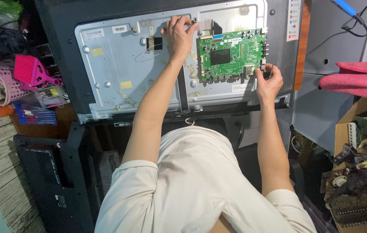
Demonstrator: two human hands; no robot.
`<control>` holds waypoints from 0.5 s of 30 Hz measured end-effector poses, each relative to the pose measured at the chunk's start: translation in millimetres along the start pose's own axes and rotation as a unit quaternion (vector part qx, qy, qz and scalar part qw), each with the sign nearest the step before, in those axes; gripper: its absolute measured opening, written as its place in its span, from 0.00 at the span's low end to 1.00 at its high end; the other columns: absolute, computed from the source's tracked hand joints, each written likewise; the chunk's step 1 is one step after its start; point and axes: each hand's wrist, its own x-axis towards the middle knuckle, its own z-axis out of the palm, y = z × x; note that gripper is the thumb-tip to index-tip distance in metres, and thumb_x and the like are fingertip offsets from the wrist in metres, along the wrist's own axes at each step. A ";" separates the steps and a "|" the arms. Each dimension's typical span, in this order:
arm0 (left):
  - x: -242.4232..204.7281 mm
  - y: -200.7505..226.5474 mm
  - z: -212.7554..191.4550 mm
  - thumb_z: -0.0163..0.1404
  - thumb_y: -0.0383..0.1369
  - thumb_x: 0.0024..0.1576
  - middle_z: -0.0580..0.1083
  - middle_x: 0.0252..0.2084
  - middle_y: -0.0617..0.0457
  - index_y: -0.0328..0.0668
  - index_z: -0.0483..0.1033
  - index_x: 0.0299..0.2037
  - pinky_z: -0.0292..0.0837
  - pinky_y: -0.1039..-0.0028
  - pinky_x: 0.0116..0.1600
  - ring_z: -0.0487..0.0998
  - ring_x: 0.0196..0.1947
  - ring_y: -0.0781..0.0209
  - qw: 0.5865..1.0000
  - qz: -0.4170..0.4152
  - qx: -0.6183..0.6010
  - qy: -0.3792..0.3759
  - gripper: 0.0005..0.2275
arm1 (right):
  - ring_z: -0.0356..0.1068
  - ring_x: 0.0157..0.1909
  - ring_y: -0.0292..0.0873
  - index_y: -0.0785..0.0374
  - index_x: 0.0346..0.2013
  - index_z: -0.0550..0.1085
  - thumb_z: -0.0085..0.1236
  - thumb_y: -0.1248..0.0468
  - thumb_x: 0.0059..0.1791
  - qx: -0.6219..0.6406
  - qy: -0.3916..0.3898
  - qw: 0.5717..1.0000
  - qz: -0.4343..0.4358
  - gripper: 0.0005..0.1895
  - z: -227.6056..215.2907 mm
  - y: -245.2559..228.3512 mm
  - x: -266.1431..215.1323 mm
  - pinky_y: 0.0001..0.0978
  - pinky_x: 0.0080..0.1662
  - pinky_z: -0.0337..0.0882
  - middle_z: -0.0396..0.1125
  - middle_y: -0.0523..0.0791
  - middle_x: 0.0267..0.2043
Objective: The person handles a green circuit board and a ribbon cable by hand while working on the internal components of a disassembled television.
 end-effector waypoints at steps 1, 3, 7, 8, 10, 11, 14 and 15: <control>0.9 2.5 -3.4 0.62 0.47 0.47 0.71 0.36 0.63 0.61 0.76 0.29 0.51 0.62 0.54 0.70 0.44 0.58 1.000 0.000 0.000 0.000 0.09 | 0.67 0.35 0.38 0.56 0.42 0.77 0.66 0.56 0.47 0.000 0.000 1.000 0.000 0.13 0.1 -1.0 -0.2 0.34 0.37 0.66 0.69 0.39 0.35; 2.8 7.0 -10.9 0.64 0.48 0.44 0.69 0.35 0.62 0.63 0.78 0.26 0.52 0.64 0.48 0.68 0.41 0.57 1.000 -0.014 0.001 -0.012 0.09 | 0.66 0.34 0.37 0.54 0.41 0.77 0.65 0.56 0.46 0.005 0.007 1.000 0.005 0.12 0.7 -3.5 -0.7 0.33 0.38 0.67 0.68 0.38 0.34; 9.0 5.8 -10.4 0.63 0.50 0.44 0.67 0.37 0.60 0.62 0.81 0.27 0.54 0.62 0.46 0.65 0.43 0.56 0.999 -0.014 0.025 -0.039 0.10 | 0.67 0.36 0.39 0.55 0.42 0.77 0.64 0.55 0.45 -0.003 0.015 1.000 0.005 0.13 1.2 -4.2 -1.6 0.34 0.37 0.66 0.69 0.39 0.36; 10.4 4.5 -10.2 0.63 0.52 0.44 0.67 0.37 0.61 0.63 0.82 0.27 0.54 0.61 0.46 0.65 0.43 0.56 0.998 -0.009 0.035 -0.048 0.11 | 0.66 0.35 0.39 0.55 0.41 0.77 0.64 0.55 0.45 -0.008 0.015 1.000 0.009 0.13 1.0 -5.2 -1.6 0.34 0.37 0.65 0.68 0.39 0.35; 12.2 0.0 -4.4 0.62 0.54 0.44 0.67 0.36 0.61 0.63 0.83 0.27 0.54 0.60 0.46 0.65 0.43 0.56 0.997 -0.004 0.046 -0.057 0.12 | 0.65 0.34 0.38 0.55 0.41 0.77 0.63 0.54 0.45 -0.012 0.015 1.000 0.015 0.13 0.9 -7.9 -1.9 0.34 0.36 0.64 0.68 0.38 0.34; 12.7 -3.0 1.5 0.63 0.54 0.44 0.68 0.37 0.61 0.62 0.83 0.28 0.54 0.59 0.47 0.66 0.44 0.55 0.997 -0.012 0.050 -0.056 0.12 | 0.65 0.33 0.39 0.55 0.40 0.77 0.63 0.55 0.45 -0.015 0.019 1.000 0.014 0.12 0.9 -9.4 -2.0 0.35 0.36 0.64 0.68 0.38 0.34; 15.3 -0.7 4.1 0.62 0.53 0.45 0.70 0.39 0.60 0.61 0.83 0.29 0.55 0.59 0.47 0.66 0.45 0.54 0.995 -0.032 0.058 -0.075 0.12 | 0.64 0.31 0.38 0.54 0.39 0.77 0.63 0.55 0.44 -0.014 0.022 0.999 0.021 0.12 0.2 -13.7 -2.2 0.35 0.36 0.64 0.67 0.38 0.33; 15.4 1.0 1.9 0.61 0.52 0.46 0.71 0.40 0.59 0.61 0.83 0.29 0.56 0.59 0.46 0.66 0.47 0.54 0.992 -0.046 0.063 -0.096 0.12 | 0.63 0.30 0.38 0.54 0.39 0.77 0.62 0.55 0.44 -0.010 0.019 0.999 0.029 0.12 0.3 -15.0 -2.8 0.34 0.36 0.64 0.67 0.37 0.33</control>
